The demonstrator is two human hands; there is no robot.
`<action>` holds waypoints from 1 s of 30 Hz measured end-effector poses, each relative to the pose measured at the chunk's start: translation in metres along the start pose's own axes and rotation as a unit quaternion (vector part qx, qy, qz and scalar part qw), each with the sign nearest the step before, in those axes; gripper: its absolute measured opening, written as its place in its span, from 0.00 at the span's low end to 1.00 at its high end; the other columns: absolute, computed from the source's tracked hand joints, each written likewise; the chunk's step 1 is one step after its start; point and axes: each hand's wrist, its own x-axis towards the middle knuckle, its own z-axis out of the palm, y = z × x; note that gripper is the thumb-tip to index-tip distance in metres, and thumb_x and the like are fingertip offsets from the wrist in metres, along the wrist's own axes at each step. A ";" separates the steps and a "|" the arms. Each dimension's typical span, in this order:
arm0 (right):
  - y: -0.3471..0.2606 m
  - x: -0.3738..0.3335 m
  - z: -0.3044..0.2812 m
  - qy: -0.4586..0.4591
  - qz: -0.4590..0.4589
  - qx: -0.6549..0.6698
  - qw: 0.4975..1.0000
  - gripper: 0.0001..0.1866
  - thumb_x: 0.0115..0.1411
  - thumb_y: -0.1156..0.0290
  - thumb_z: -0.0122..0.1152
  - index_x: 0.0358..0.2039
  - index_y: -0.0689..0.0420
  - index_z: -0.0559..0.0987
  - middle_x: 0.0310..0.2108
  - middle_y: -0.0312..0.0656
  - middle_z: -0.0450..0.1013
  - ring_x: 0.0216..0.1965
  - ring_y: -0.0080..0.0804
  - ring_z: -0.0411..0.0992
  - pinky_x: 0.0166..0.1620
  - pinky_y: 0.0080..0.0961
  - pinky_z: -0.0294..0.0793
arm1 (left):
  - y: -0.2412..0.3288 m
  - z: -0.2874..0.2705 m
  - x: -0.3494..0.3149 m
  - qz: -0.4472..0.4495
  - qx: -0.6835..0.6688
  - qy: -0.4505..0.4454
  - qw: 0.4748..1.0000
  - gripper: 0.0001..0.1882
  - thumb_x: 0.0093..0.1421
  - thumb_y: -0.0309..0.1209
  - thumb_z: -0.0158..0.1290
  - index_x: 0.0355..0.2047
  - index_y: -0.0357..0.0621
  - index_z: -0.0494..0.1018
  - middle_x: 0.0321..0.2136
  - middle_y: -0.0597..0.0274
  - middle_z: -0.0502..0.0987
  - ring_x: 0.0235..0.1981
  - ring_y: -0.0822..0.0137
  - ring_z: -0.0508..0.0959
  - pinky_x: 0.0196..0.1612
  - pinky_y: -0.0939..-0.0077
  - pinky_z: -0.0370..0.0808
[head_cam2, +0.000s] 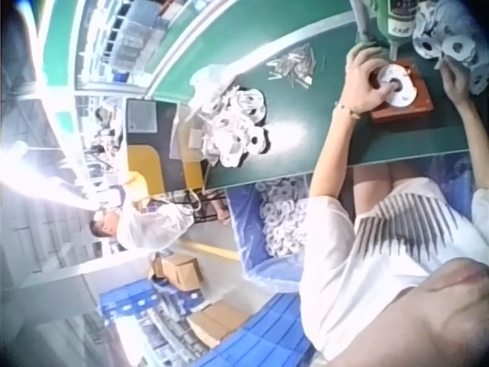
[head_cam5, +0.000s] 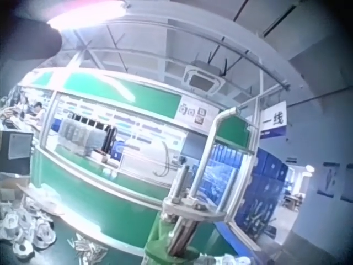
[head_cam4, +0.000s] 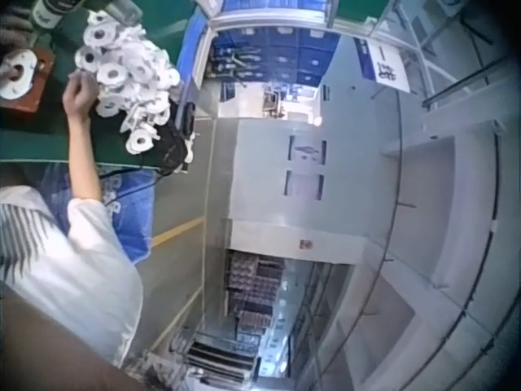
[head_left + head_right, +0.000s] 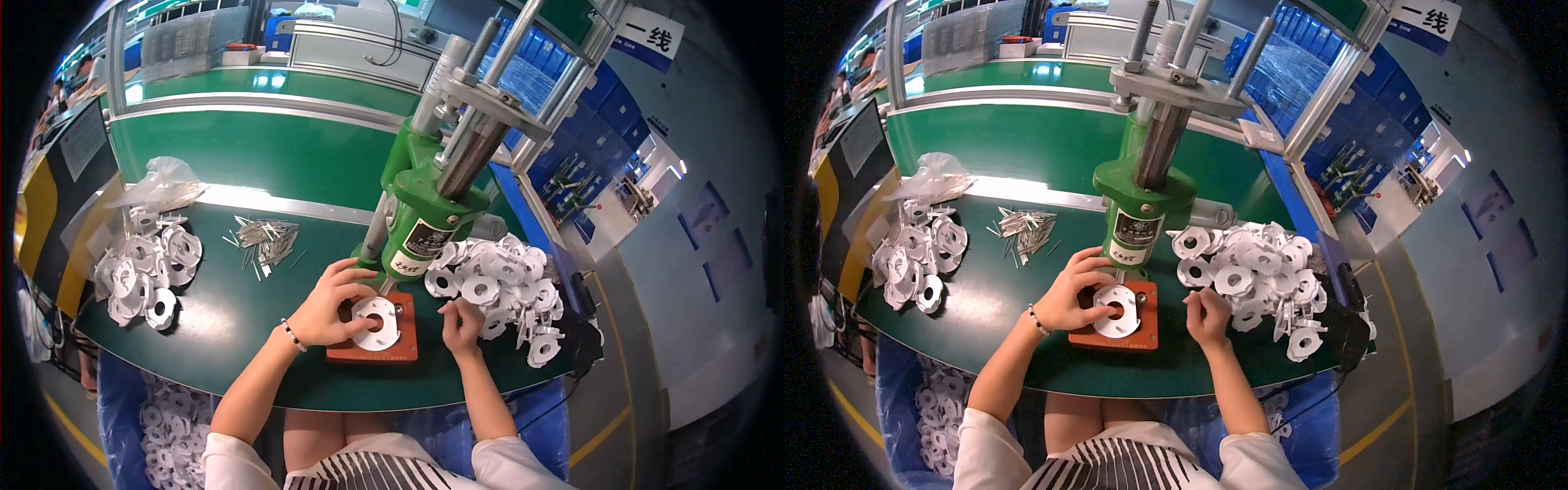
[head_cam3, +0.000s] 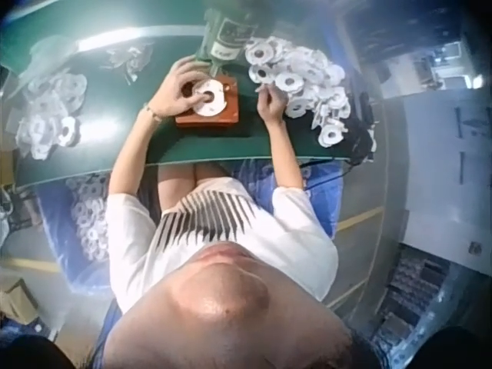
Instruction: The person processes white plastic components using a manual press machine.
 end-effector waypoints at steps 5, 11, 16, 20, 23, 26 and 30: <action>0.002 -0.002 -0.001 -0.019 -0.026 -0.016 0.999 0.10 0.55 0.79 0.52 0.17 0.60 0.72 0.14 0.41 0.66 0.16 0.35 0.66 0.21 0.27 0.62 | 0.004 -0.004 0.003 -0.021 -0.065 0.046 0.997 0.15 0.47 0.29 0.59 0.36 0.41 0.75 0.30 0.55 0.78 0.36 0.55 0.77 0.45 0.66 0.70; 0.008 -0.015 -0.003 -0.017 0.022 -0.044 0.999 0.11 0.57 0.75 0.47 0.19 0.58 0.74 0.14 0.40 0.67 0.18 0.34 0.67 0.23 0.27 0.62 | -0.012 -0.011 0.002 0.004 -0.088 0.169 0.982 0.13 0.49 0.26 0.55 0.37 0.38 0.73 0.30 0.50 0.77 0.30 0.56 0.78 0.34 0.70 0.73; 0.010 -0.013 -0.003 -0.039 0.003 -0.019 0.999 0.12 0.58 0.76 0.45 0.20 0.60 0.74 0.14 0.39 0.65 0.15 0.30 0.64 0.21 0.25 0.58 | -0.043 -0.059 -0.012 -0.098 0.103 0.390 0.910 0.14 0.50 0.25 0.57 0.39 0.39 0.74 0.28 0.55 0.78 0.27 0.69 0.76 0.33 0.76 0.72; 0.002 -0.011 -0.001 -0.065 0.021 -0.031 0.997 0.09 0.58 0.77 0.46 0.23 0.60 0.74 0.18 0.41 0.69 0.18 0.34 0.67 0.24 0.25 0.64 | -0.086 -0.121 -0.046 -0.188 0.339 0.535 0.750 0.14 0.49 0.27 0.57 0.39 0.42 0.75 0.29 0.59 0.79 0.26 0.69 0.77 0.33 0.76 0.73; -0.002 -0.009 -0.002 -0.085 -0.041 -0.067 0.993 0.04 0.53 0.80 0.51 0.25 0.59 0.75 0.24 0.43 0.72 0.27 0.41 0.71 0.32 0.31 0.69 | -0.118 -0.155 -0.079 -0.171 0.328 0.618 0.693 0.13 0.52 0.30 0.57 0.38 0.41 0.75 0.36 0.58 0.79 0.36 0.65 0.78 0.41 0.75 0.73; -0.002 -0.006 -0.009 -0.108 -0.071 -0.098 0.987 0.05 0.50 0.77 0.58 0.28 0.56 0.75 0.28 0.41 0.72 0.34 0.40 0.71 0.40 0.34 0.68 | -0.135 -0.183 -0.108 -0.218 0.287 0.664 0.655 0.15 0.53 0.34 0.58 0.40 0.42 0.76 0.37 0.58 0.79 0.38 0.65 0.78 0.43 0.73 0.72; 0.001 0.002 -0.028 -0.189 -0.090 -0.217 0.954 0.20 0.48 0.70 0.63 0.42 0.53 0.70 0.47 0.42 0.66 0.51 0.40 0.63 0.56 0.43 0.57 | -0.147 -0.204 -0.128 -0.211 0.370 0.676 0.602 0.14 0.54 0.35 0.58 0.38 0.41 0.77 0.35 0.57 0.80 0.35 0.66 0.79 0.40 0.75 0.74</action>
